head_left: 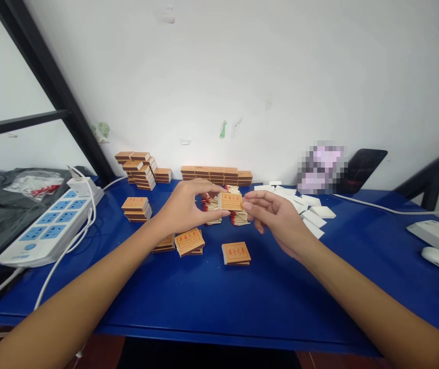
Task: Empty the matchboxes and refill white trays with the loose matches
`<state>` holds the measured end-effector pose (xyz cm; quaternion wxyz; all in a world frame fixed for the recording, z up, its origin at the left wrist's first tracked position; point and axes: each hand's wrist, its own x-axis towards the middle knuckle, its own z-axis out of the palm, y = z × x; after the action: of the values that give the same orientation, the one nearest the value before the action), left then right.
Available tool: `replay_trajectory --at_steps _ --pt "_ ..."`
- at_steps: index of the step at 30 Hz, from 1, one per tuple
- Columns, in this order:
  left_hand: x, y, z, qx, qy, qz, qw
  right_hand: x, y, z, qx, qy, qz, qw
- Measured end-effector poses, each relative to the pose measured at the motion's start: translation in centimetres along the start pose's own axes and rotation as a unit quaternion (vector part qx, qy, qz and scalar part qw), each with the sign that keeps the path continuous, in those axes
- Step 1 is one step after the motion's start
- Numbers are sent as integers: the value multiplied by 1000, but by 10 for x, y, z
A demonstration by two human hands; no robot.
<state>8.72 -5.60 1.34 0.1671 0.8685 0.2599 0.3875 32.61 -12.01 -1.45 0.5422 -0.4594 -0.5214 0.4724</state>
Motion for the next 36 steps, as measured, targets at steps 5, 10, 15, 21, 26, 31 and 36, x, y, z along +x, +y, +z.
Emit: replay_trajectory --at_steps 5,10,15,21,26,31,36 --pt "-1 -2 1 20 -16 7 1000 -2 -3 0 -4 -50 2 999" --pt "-2 -1 4 41 -26 34 998 -5 2 1 -49 -76 -21 996" --pt "-3 -2 4 71 -44 44 996 -4 3 3 -72 -44 -20 996" --pt "-2 -12 -1 133 -29 41 990 1 0 -5 -92 20 -13 995" --pt "-1 -24 -7 171 -15 -22 985 27 -3 -34 -130 126 -25 983" --pt "-1 -37 -9 192 -33 -27 981 79 -5 -58 -266 161 10 951" --pt "-2 -44 -10 193 -42 -21 980 120 -4 -56 -319 145 26 936"
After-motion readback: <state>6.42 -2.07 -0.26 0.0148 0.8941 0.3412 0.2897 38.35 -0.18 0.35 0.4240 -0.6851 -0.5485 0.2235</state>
